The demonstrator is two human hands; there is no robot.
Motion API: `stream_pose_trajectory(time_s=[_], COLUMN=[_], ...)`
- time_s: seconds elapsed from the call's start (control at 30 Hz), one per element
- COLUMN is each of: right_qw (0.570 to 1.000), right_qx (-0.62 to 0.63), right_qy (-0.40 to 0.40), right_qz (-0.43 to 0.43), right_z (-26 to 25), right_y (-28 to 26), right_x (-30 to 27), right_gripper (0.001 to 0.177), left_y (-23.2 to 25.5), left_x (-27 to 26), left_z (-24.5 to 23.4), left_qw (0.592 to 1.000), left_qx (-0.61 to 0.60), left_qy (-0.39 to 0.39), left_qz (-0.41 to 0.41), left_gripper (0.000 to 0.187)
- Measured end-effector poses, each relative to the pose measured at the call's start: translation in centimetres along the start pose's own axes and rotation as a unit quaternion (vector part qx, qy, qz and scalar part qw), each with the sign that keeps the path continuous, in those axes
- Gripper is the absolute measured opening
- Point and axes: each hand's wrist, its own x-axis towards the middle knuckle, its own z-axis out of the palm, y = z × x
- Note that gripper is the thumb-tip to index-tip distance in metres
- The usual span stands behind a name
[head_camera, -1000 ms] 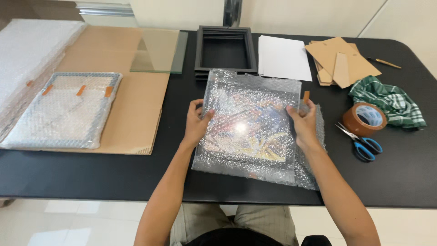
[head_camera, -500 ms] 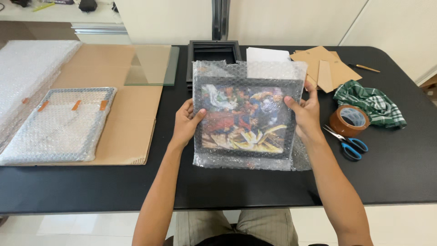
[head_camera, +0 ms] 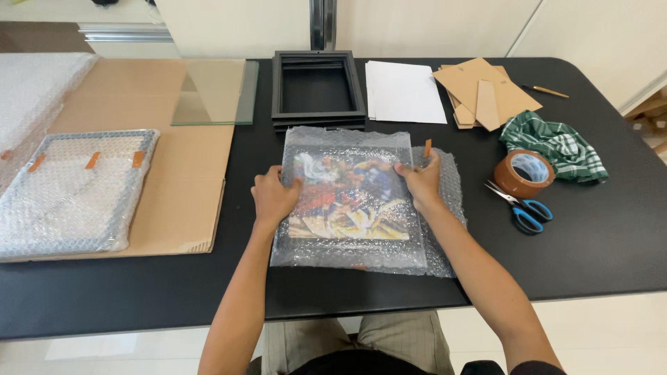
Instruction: The person wraps a framed artwork in bubble wrap, secures the wrapping with tape, and then places the wrapped item into a black frame.
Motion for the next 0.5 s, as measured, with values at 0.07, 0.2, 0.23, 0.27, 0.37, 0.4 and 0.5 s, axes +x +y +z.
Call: stream_pose_trajectory(time_s=[0.07, 0.2, 0.23, 0.27, 0.37, 0.4, 0.5], right_qw=[0.998, 0.971, 0.972, 0.954, 0.921, 0.907, 0.929], right_qx=[-0.065, -0.211, -0.21, -0.274, -0.368, -0.401, -0.353], right_qy=[0.004, -0.006, -0.006, -0.02, -0.042, -0.05, -0.042], right_qz=[-0.018, -0.108, -0.107, -0.119, -0.125, -0.118, -0.105], right_z=[-0.9, -1.2, -1.2, -1.2, -1.5, -1.7, -2.2], right_y=[2.6, -2.1, -3.4, -4.8, -6.8, -7.1, -4.9], right_x=[2.2, -1.9, -3.2, -4.6, -5.8, -5.8, -3.5], right_gripper=[0.105, 0.092, 0.092, 0.088, 0.086, 0.087, 0.092], left_y=[-0.8, 0.2, 1.8, 3.5, 8.7, 10.5, 14.0], left_x=[-0.3, -1.3, -2.2, -3.2, -6.9, -8.4, -13.1], left_z=[1.3, 1.7, 1.4, 1.1, 2.1, 2.9, 4.0], left_qw=[0.999, 0.986, 0.986, 0.976, 0.947, 0.922, 0.856], left_qx=[0.033, 0.116, 0.117, 0.125, 0.094, 0.053, 0.118], left_qy=[0.013, 0.059, 0.059, 0.078, 0.041, -0.016, -0.235], left_qz=[0.032, 0.1, 0.101, 0.16, 0.303, 0.382, 0.446], left_gripper=[0.058, 0.067, 0.067, 0.062, 0.053, 0.05, 0.073])
